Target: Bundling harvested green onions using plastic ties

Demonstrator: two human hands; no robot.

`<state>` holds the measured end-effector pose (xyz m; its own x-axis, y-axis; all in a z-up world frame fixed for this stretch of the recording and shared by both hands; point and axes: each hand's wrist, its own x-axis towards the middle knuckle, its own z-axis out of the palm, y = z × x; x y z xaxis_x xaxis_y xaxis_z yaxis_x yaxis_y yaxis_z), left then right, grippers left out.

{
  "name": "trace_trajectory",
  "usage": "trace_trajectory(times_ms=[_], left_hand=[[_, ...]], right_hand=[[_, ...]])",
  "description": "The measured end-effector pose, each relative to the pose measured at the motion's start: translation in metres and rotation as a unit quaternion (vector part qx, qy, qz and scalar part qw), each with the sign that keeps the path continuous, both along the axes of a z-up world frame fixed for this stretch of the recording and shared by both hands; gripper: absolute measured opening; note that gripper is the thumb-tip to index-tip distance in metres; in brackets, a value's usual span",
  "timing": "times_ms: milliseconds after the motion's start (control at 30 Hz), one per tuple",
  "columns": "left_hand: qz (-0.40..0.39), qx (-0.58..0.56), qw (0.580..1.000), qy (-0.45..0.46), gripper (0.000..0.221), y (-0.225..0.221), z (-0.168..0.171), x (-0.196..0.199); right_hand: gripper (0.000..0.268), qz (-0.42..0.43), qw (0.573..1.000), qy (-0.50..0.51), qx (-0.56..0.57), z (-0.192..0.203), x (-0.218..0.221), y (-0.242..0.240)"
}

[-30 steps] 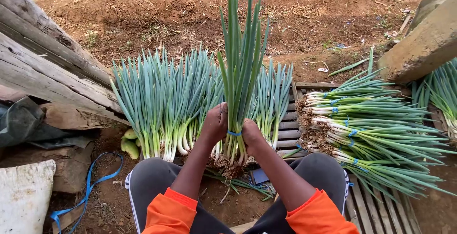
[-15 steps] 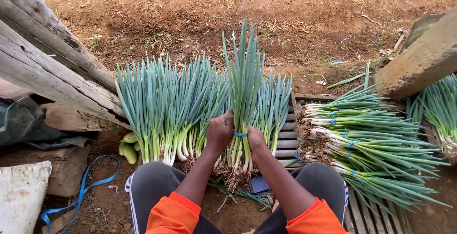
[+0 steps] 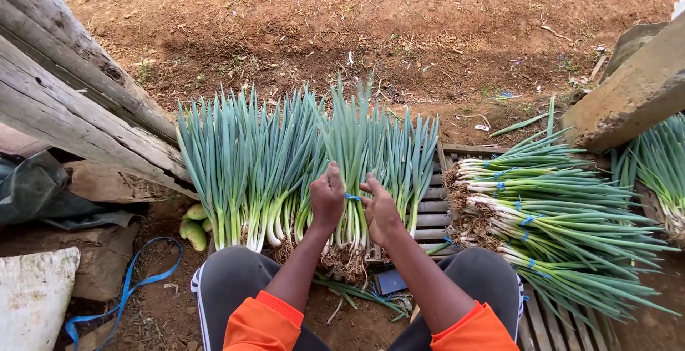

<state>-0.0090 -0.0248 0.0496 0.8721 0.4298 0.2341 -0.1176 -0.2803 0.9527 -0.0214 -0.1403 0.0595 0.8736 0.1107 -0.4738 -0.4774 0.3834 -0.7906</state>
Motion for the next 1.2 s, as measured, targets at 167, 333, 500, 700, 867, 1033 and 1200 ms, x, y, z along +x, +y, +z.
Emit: trace_trajectory(times_ms=[167, 333, 500, 700, 867, 1033, 1200], left_hand=[[0.044, -0.099, 0.994, 0.021, 0.061, -0.002, -0.004, 0.009], [0.060, -0.168, 0.983, 0.038, 0.063, -0.004, 0.008, 0.002], [0.077, -0.205, 0.975, 0.030, 0.065, -0.008, 0.023, 0.000], [0.112, -0.151, 0.981, 0.052, 0.070, -0.004, 0.032, -0.003], [0.108, -0.078, 0.991, -0.009, 0.064, -0.003, 0.004, 0.000], [0.123, 0.073, 0.988, -0.051, 0.053, 0.005, 0.003, -0.005], [0.048, 0.171, 0.975, -0.134, 0.049, 0.016, 0.004, -0.001]], right_hand=[[0.065, -0.009, 0.998, -0.050, -0.046, 0.001, -0.007, 0.005], [0.050, -0.034, 0.992, -0.088, -0.086, -0.013, -0.009, 0.003], [0.016, -0.030, 0.931, -0.256, -0.259, -0.012, -0.016, 0.013], [0.024, 0.007, 0.882, -0.344, -0.322, 0.032, -0.039, 0.027], [0.016, 0.005, 0.885, -0.320, -0.337, 0.012, -0.029, 0.026], [0.014, 0.004, 0.901, -0.272, -0.339, -0.015, -0.016, 0.028], [0.016, 0.058, 0.912, -0.309, -0.263, -0.019, -0.007, 0.026]])
